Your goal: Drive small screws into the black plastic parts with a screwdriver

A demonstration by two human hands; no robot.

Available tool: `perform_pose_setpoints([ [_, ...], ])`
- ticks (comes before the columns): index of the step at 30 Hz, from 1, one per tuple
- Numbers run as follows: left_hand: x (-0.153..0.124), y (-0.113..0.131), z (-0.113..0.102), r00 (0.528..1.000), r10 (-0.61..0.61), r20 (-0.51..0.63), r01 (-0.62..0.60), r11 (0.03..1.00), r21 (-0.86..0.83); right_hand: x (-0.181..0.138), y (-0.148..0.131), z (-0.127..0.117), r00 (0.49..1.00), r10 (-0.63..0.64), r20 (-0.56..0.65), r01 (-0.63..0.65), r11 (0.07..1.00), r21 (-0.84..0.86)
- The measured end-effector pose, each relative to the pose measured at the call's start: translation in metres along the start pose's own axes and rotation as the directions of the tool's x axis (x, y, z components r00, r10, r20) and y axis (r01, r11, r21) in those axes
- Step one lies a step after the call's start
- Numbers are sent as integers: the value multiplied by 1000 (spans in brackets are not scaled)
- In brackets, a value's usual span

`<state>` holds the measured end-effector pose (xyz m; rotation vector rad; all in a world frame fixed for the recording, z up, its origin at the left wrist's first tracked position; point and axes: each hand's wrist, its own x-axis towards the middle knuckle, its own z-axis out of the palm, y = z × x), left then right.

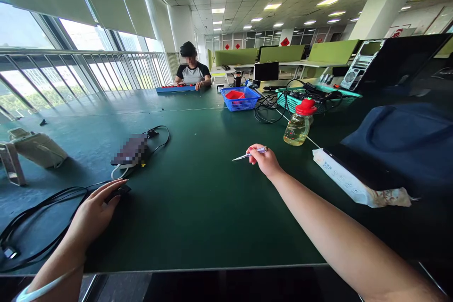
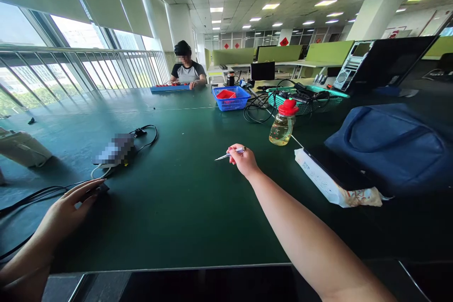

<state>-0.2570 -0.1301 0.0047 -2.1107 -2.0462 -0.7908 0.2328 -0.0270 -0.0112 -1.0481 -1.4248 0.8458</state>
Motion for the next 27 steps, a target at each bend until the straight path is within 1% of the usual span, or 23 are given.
perform_pose_setpoints([
  [4,0,-5,3,1000,-9,-1,9,1000,1,0,0,0,1000,0,-3,0,1000,2],
  [8,0,-1,0,1000,-19,-11,19,1000,-18,0,0,0,1000,2,-1,-2,1000,0],
  [13,-1,10,-5,998,-50,29,51,998,-32,-1,1,0,1000,5,-11,-5,1000,0],
  [17,0,9,-3,997,-42,70,46,997,-62,0,1,1,1000,8,-15,-8,1000,0],
  [21,0,4,0,993,-49,111,53,998,-27,0,0,0,1000,16,-15,-16,1000,6],
  [25,-1,4,-1,990,-70,126,70,998,5,-1,-1,0,999,24,-21,-24,999,27],
  [27,-2,7,-4,984,-115,137,109,993,45,-1,-2,1,999,29,-20,-28,999,43],
])
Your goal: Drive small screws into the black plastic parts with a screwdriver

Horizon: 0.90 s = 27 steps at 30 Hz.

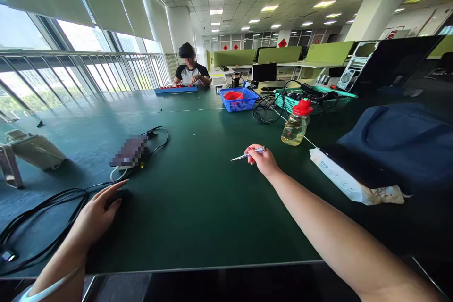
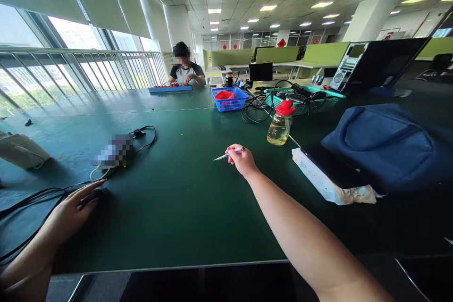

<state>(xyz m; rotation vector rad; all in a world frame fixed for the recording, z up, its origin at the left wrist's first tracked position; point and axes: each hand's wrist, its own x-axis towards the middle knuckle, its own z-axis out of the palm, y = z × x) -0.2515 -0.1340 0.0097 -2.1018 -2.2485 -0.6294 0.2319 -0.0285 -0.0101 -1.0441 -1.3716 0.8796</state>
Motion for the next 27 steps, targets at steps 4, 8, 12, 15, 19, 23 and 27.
perform_pose_setpoints([
  [4,-1,9,-8,988,-156,-13,156,986,50,1,0,1,1000,20,-7,-19,998,52],
  [8,-1,16,-14,978,-203,-48,206,976,73,2,2,2,996,78,-38,-70,984,167],
  [12,0,22,-17,966,-242,-90,252,960,119,1,3,4,988,151,-23,-140,954,266],
  [15,2,31,-20,963,-233,-136,250,960,127,-1,3,7,984,178,-4,-169,941,294],
  [19,12,65,-22,993,-70,-100,77,995,67,-1,4,14,980,200,-7,-189,937,295],
  [23,32,126,-10,970,231,81,-235,971,40,1,7,19,974,225,0,-217,938,270],
  [27,59,194,21,880,440,181,-431,898,-90,4,7,19,964,265,-25,-249,931,266],
])
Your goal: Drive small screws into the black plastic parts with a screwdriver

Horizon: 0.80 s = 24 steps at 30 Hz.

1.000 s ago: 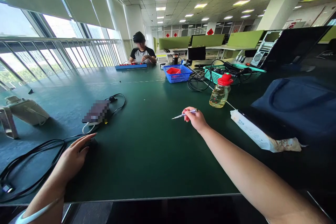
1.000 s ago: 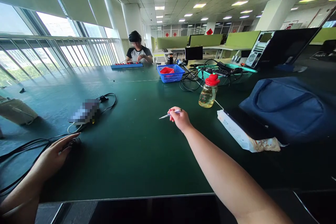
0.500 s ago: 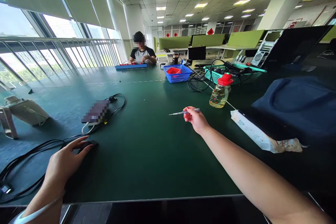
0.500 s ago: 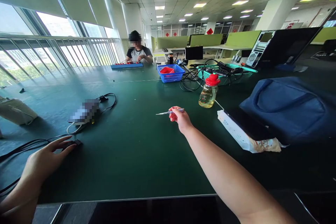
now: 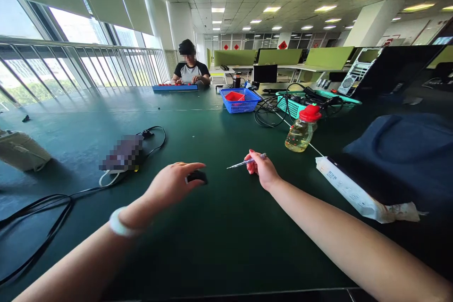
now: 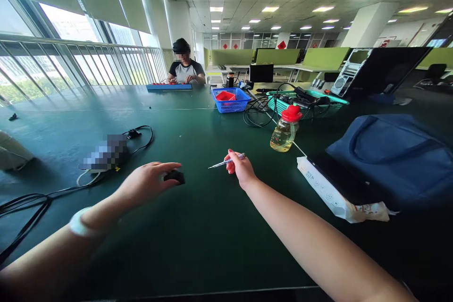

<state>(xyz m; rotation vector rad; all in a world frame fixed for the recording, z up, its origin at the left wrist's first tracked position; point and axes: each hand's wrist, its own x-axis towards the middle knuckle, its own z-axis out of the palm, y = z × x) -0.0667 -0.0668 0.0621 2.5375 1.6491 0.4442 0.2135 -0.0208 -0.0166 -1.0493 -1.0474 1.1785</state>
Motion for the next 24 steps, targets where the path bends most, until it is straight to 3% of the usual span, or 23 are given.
perform_pose_setpoints([
  [4,53,31,33,993,121,5,-117,971,-209,5,-4,-4,999,39,-2,-39,999,-8],
  [7,77,44,56,990,140,-29,-143,956,-254,8,-7,-10,999,33,-16,-32,998,58],
  [12,83,49,81,988,129,-88,-148,955,-256,10,-9,-18,995,21,-93,1,974,228],
  [15,79,46,85,989,121,-81,-138,957,-256,8,-7,-20,994,0,-111,24,976,216],
  [19,79,37,86,986,162,-39,-167,957,-236,-3,-7,-21,981,-143,-128,156,983,97],
  [22,82,30,88,981,188,-42,-192,946,-262,-19,-15,-18,945,-326,34,327,926,-189],
  [24,84,27,89,978,206,-42,-209,938,-277,-32,-24,-13,889,-413,197,457,802,-384],
])
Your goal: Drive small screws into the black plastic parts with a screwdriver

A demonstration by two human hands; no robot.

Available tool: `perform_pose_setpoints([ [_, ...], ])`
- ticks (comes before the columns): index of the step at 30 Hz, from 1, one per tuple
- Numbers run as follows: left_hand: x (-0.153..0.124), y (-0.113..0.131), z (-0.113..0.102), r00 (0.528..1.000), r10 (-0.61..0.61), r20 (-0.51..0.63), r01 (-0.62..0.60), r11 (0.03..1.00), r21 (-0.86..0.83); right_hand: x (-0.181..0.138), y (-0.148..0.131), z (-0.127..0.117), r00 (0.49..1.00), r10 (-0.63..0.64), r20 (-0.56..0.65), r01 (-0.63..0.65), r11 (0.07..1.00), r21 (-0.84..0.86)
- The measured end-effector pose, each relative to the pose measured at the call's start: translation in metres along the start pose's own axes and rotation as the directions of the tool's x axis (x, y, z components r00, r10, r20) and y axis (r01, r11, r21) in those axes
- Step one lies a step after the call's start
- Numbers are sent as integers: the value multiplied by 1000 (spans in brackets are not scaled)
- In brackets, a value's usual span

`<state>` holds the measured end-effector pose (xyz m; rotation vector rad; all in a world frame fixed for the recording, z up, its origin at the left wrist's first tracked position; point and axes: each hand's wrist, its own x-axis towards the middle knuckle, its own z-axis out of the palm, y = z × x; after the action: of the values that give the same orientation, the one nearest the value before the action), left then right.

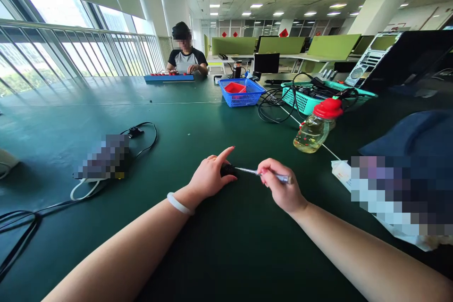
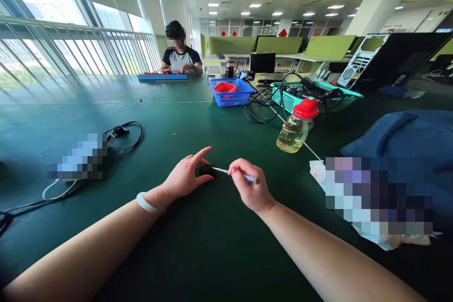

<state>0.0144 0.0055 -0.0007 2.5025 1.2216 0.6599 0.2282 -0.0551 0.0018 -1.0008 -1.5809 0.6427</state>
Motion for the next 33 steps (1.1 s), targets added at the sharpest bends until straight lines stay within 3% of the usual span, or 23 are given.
perform_pose_setpoints([
  [2,0,-1,1,1000,-3,2,3,1000,11,-4,-12,2,981,-142,134,159,980,-122],
  [5,-2,1,3,999,-48,-26,49,997,58,-7,-23,7,898,-329,292,382,912,-150],
  [8,-3,2,3,997,-66,-49,71,993,92,-8,-24,9,849,-391,356,470,866,-168],
  [13,-2,1,1,997,-52,-53,57,992,115,-9,-23,8,846,-389,365,488,840,-236],
  [22,-1,-3,3,997,-31,-67,37,996,84,-10,-22,9,898,-295,325,408,836,-367],
  [33,0,-5,4,997,-49,-52,53,996,76,-10,-24,9,892,-322,317,433,811,-393],
])
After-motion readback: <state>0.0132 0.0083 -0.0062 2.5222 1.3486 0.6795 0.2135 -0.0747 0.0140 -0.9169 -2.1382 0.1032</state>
